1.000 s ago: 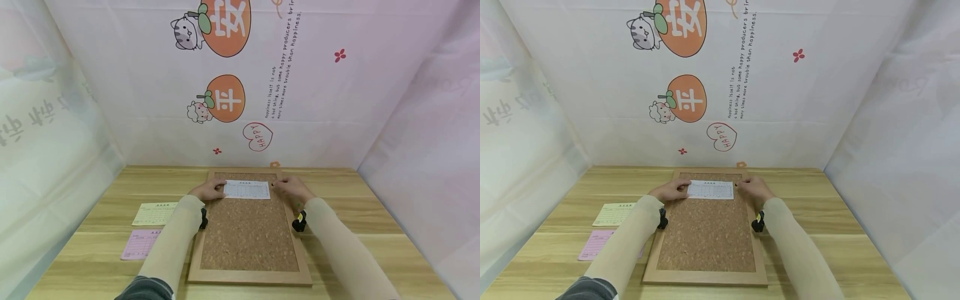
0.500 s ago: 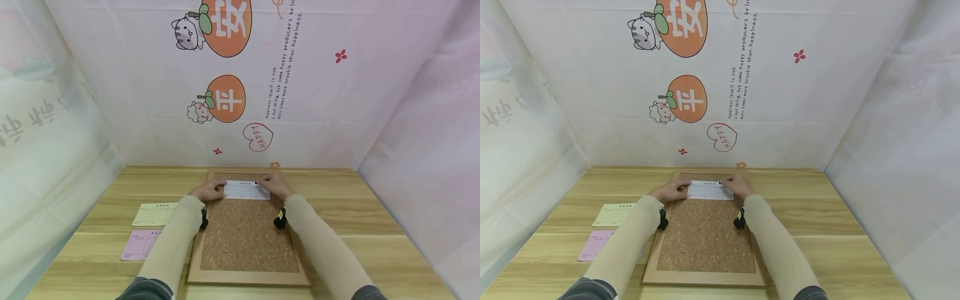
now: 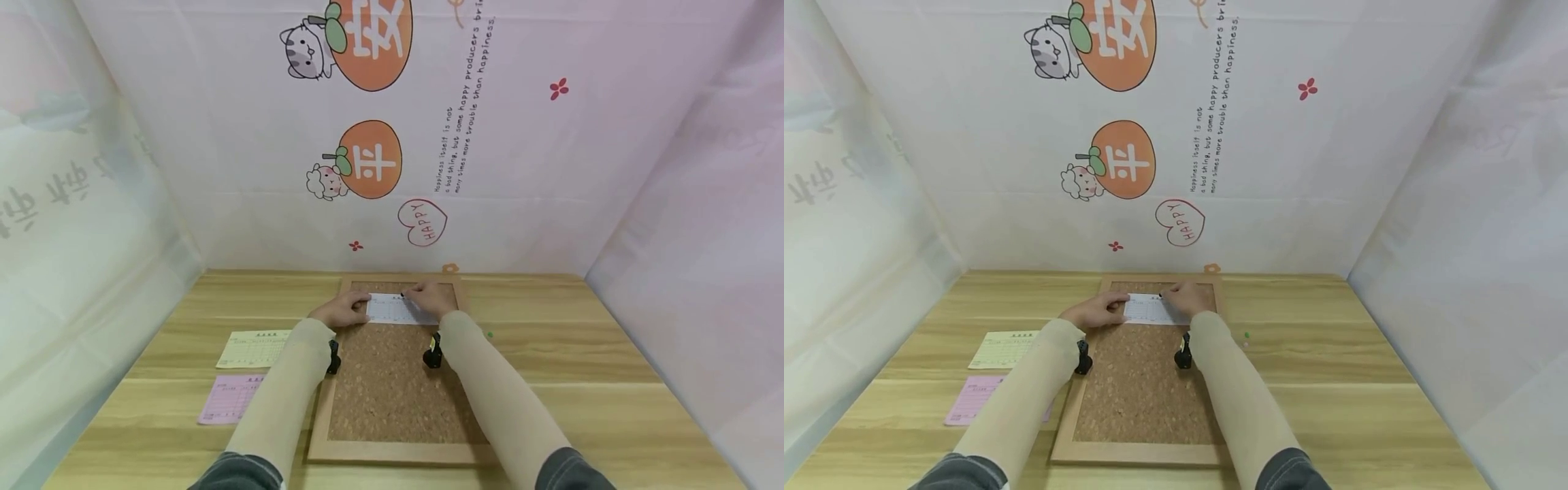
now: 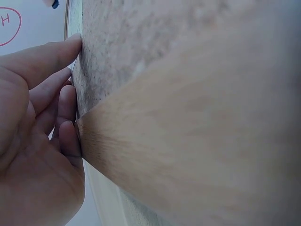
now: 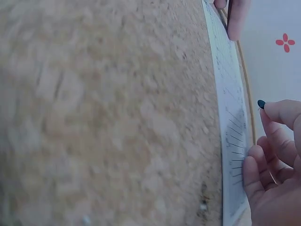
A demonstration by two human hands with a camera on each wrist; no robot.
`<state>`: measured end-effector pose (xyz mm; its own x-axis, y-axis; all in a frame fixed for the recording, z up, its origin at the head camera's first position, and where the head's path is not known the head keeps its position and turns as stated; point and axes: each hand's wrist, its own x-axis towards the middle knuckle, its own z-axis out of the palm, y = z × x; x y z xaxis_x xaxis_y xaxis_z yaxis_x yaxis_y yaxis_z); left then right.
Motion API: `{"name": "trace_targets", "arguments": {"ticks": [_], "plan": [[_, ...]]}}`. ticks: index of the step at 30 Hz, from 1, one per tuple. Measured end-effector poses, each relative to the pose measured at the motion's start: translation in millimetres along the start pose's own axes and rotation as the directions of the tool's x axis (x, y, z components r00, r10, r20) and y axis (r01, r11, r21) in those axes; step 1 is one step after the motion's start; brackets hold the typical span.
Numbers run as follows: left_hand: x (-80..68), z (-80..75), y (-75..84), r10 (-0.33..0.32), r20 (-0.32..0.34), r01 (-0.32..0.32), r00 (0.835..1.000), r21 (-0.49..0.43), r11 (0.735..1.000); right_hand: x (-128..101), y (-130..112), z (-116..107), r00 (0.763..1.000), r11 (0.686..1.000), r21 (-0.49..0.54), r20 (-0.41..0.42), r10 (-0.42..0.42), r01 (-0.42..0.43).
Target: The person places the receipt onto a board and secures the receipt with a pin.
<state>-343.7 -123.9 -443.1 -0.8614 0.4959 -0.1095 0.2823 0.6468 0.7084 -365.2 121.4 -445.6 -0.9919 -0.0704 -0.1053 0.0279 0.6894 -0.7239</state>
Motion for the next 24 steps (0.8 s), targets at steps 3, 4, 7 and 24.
{"name": "trace_targets", "arguments": {"ticks": [3, 4, 7, 24], "plan": [[-0.3, -0.8, 0.4, -0.008, -0.011, 0.008, 1.0, -0.004, 1.0, 5.1, -0.1, 3.4, 1.0, 1.0, -0.007, -0.004, 0.013, -0.013], [-0.3, -1.0, 0.3, -0.009, -0.013, 0.009, 1.0, -0.001, 1.0, 7.1, 0.4, 4.7, 1.0, 1.0, -0.011, -0.004, 0.017, -0.017], [-0.2, -0.9, 0.5, -0.007, -0.012, 0.007, 1.0, 0.004, 1.0, 10.8, 1.5, 7.7, 1.0, 1.0, -0.01, -0.006, 0.022, -0.022], [1.1, -0.9, 1.7, -0.011, -0.006, 0.011, 1.0, 0.01, 1.0, 6.9, -2.0, 10.3, 0.997, 0.994, 0.088, -0.001, 0.073, -0.072]]}}
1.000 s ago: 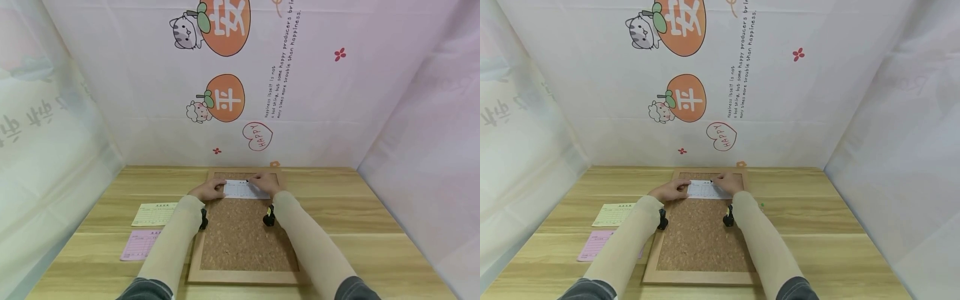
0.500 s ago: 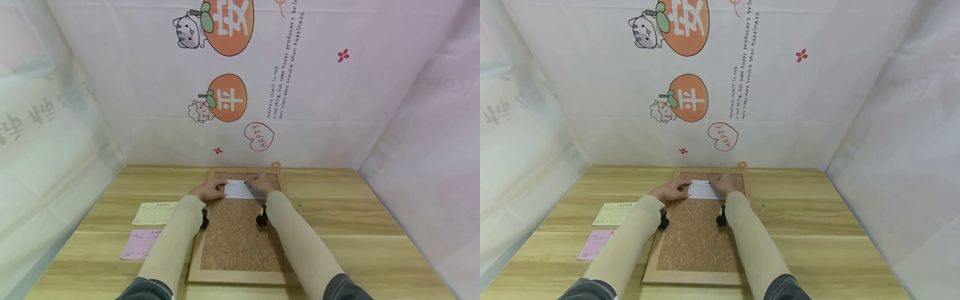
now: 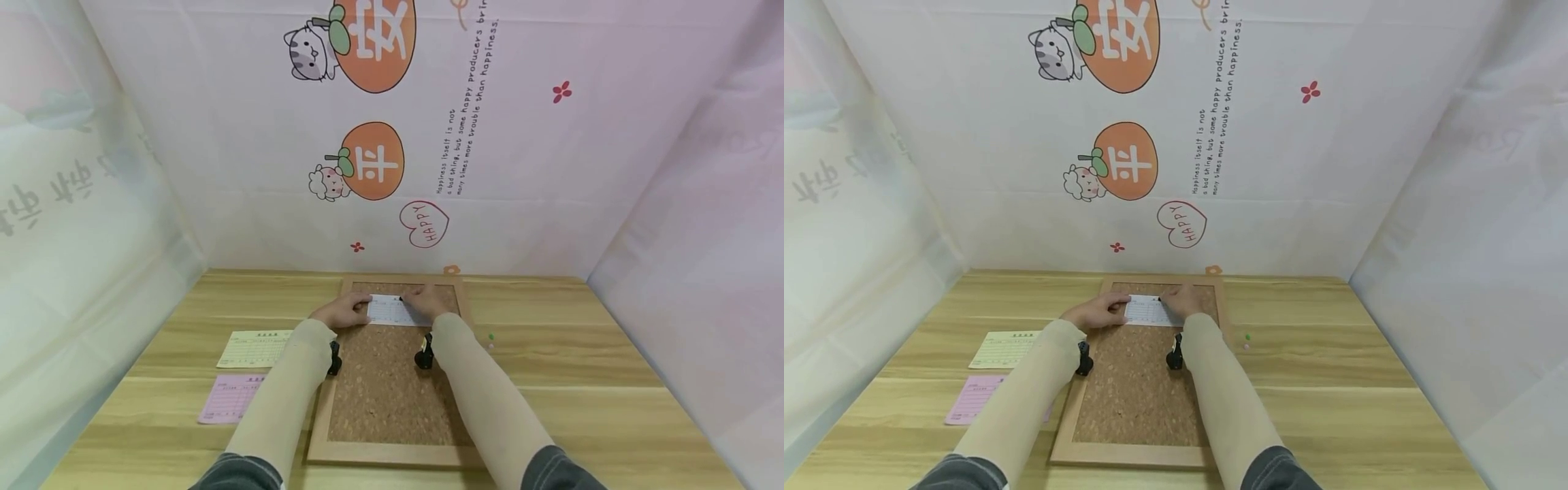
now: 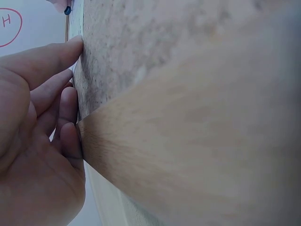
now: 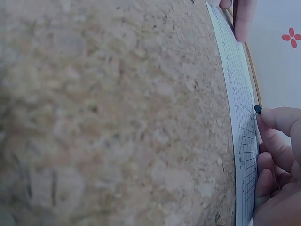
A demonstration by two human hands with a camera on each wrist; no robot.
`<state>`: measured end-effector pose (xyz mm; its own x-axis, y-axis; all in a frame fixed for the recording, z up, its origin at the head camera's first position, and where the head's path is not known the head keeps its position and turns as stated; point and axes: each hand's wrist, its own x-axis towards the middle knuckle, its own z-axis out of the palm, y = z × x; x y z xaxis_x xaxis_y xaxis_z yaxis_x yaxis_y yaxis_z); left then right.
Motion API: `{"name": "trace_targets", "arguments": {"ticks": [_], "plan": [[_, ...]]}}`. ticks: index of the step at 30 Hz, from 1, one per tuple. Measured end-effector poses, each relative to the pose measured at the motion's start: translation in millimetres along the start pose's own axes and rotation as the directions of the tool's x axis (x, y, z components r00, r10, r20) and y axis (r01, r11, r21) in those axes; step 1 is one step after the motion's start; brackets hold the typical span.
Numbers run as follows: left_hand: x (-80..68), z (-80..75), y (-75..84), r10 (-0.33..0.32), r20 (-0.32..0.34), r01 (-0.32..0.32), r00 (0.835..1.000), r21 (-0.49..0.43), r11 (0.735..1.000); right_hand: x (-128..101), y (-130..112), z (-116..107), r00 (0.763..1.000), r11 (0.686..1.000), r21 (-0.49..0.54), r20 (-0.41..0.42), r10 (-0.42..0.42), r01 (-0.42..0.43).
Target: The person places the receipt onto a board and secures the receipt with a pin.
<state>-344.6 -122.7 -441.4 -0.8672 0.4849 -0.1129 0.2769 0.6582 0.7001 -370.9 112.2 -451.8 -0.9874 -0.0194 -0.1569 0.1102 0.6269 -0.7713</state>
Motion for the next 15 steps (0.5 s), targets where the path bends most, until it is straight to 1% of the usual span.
{"name": "trace_targets", "arguments": {"ticks": [4, 10, 15], "plan": [[-0.5, -0.2, 0.5, -0.001, 0.0, 0.001, 1.0, -0.013, 1.0, 4.7, 0.4, 2.3, 1.0, 1.0, 0.004, -0.002, 0.013, -0.013], [-1.3, -0.6, 0.5, -0.01, -0.003, 0.01, 1.0, -0.014, 1.0, 6.3, -0.7, 4.5, 1.0, 0.998, 0.052, 0.011, 0.022, -0.022], [-0.6, -0.3, -0.4, -0.011, 0.007, 0.011, 1.0, -0.008, 1.0, 9.9, 2.2, 5.4, 0.998, 0.997, 0.051, 0.024, 0.05, -0.051]]}}
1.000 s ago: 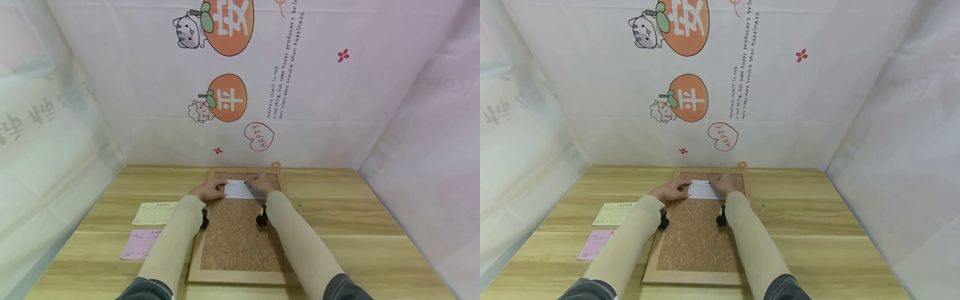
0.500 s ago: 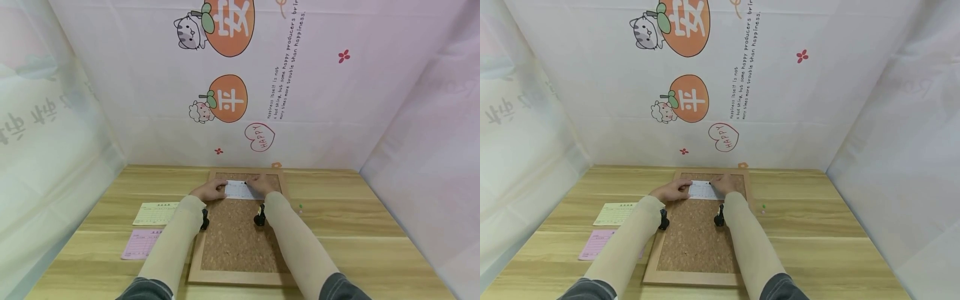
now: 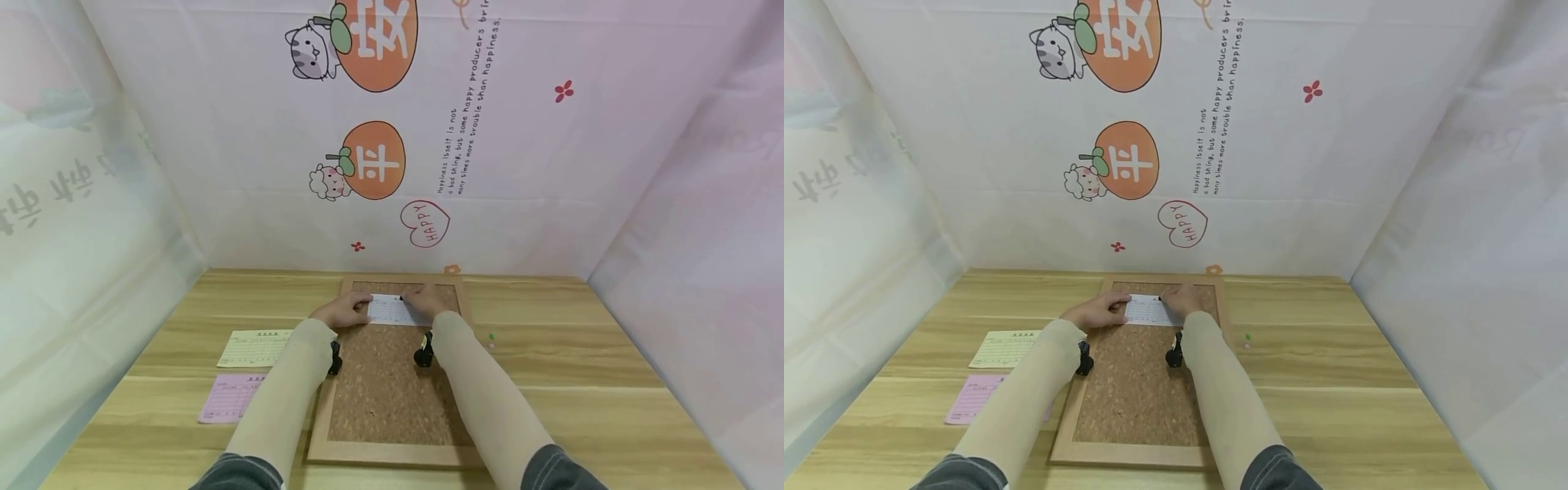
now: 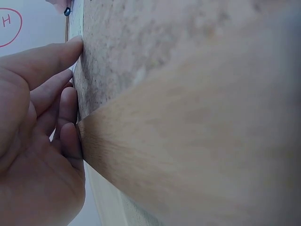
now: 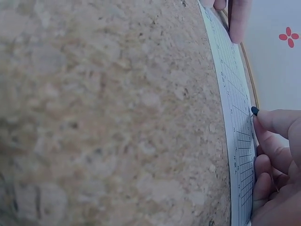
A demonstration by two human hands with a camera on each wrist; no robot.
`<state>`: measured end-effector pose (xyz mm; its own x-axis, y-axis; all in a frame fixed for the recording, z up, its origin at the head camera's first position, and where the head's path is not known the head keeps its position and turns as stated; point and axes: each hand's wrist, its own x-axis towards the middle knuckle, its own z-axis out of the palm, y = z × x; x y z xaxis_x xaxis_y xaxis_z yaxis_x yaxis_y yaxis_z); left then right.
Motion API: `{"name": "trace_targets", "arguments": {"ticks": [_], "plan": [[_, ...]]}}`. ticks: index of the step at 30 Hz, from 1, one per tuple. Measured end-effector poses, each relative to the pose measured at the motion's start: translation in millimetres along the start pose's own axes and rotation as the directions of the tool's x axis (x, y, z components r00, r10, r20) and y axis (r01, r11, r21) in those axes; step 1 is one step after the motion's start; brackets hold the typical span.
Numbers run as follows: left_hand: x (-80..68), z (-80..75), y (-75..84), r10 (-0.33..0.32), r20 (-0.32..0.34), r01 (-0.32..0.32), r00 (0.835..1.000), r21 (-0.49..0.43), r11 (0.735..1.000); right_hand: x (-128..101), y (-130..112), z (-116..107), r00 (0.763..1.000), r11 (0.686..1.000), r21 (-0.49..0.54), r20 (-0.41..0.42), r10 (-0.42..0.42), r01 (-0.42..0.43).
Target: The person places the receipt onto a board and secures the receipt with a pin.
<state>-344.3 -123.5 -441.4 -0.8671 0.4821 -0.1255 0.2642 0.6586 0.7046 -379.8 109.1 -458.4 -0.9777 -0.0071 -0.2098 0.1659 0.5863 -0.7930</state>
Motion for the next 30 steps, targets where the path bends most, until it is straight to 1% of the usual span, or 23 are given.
{"name": "trace_targets", "arguments": {"ticks": [7, 10, 21, 30], "plan": [[1.4, -0.5, -2.3, 0.013, -0.006, -0.013, 1.0, -0.012, 1.0, 1.6, -1.7, -0.3, 1.0, 0.999, -0.031, -0.01, 0.014, -0.014], [2.2, 0.5, -3.5, 0.009, 0.0, -0.009, 1.0, -0.017, 1.0, 1.2, -1.5, -0.5, 1.0, 0.999, -0.036, -0.013, 0.024, -0.024], [1.6, 0.8, -2.1, 0.028, 0.002, -0.028, 1.0, -0.02, 0.999, 1.6, 0.3, -0.9, 0.999, 0.999, -0.047, -0.052, -0.004, 0.002], [1.4, 1.0, -2.7, 0.017, 0.001, -0.017, 1.0, -0.026, 1.0, 5.6, 4.9, 4.4, 0.994, 0.997, -0.065, -0.103, -0.045, 0.039]]}}
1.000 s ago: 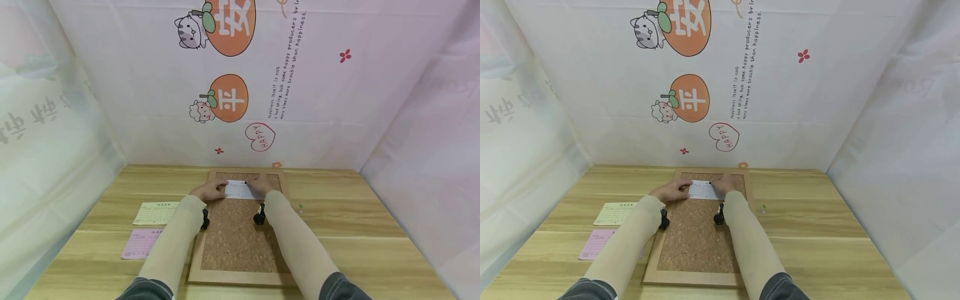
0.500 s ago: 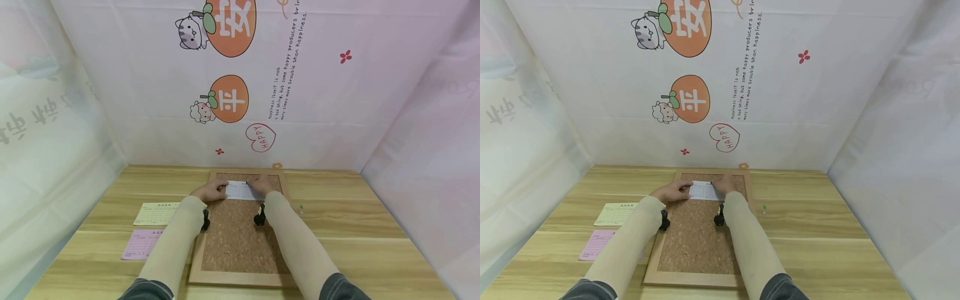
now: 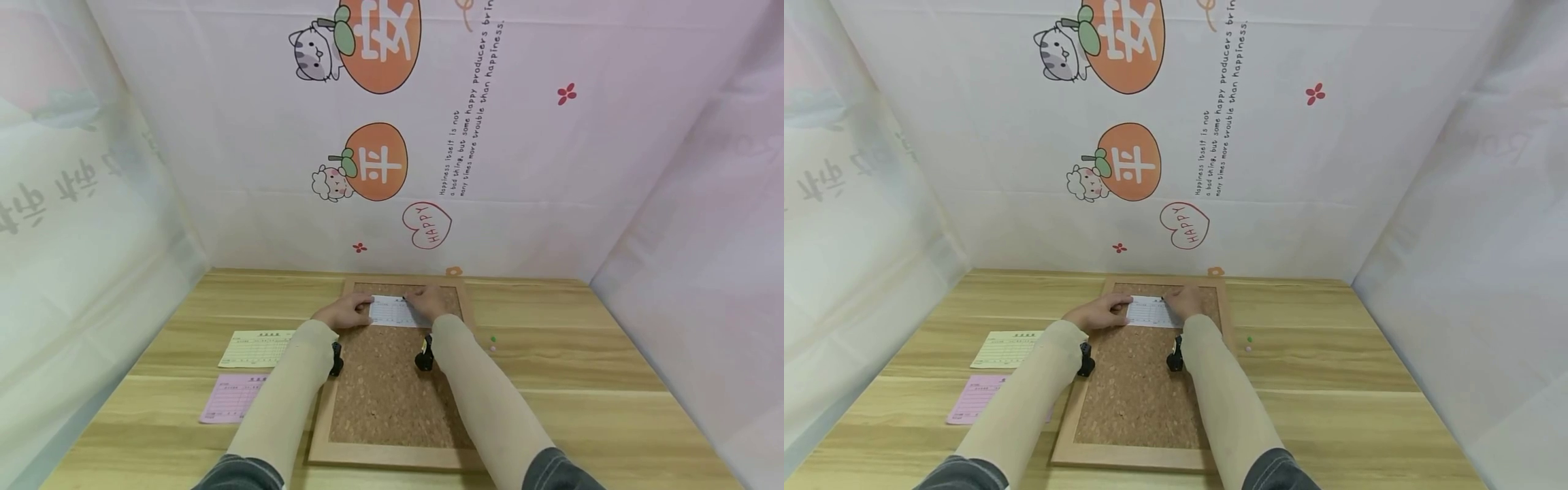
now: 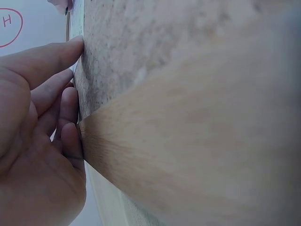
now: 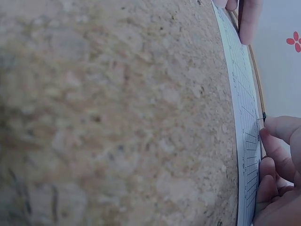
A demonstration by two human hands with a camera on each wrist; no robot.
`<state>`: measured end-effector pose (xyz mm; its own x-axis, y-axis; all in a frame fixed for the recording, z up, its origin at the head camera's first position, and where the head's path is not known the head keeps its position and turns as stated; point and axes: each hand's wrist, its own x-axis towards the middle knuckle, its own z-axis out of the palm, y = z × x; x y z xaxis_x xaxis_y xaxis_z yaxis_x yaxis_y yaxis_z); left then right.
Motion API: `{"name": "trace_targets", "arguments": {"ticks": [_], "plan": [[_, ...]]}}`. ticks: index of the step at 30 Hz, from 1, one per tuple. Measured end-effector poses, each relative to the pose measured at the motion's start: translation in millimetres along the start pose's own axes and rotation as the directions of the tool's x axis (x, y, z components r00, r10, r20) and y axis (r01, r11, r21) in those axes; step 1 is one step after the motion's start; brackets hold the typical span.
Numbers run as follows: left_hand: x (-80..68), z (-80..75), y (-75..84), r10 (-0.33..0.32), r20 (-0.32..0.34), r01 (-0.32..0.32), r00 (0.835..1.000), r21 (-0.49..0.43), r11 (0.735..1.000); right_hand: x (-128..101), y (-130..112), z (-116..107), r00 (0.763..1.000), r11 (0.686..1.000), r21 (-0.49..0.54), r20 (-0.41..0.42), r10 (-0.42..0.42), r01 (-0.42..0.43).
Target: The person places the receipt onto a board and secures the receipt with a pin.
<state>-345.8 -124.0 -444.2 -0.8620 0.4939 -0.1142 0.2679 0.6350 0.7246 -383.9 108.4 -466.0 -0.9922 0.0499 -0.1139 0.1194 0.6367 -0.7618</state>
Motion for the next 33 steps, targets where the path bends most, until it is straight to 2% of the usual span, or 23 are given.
{"name": "trace_targets", "arguments": {"ticks": [8, 14, 33], "plan": [[0.6, 0.3, -1.0, 0.013, 0.001, -0.013, 1.0, -0.005, 1.0, -1.5, -0.6, 1.3, 1.0, 1.0, 0.01, -0.01, 0.013, -0.013], [-1.7, 0.1, 1.8, -0.001, 0.004, 0.001, 1.0, -0.001, 1.0, -4.2, -1.9, 1.5, 1.0, 1.0, 0.006, -0.004, 0.017, -0.017], [-2.0, 1.1, 3.1, -0.005, -0.005, 0.005, 1.0, 0.011, 1.0, 1.6, 1.9, 8.2, 0.997, 1.0, -0.012, -0.075, 0.012, -0.013]]}}
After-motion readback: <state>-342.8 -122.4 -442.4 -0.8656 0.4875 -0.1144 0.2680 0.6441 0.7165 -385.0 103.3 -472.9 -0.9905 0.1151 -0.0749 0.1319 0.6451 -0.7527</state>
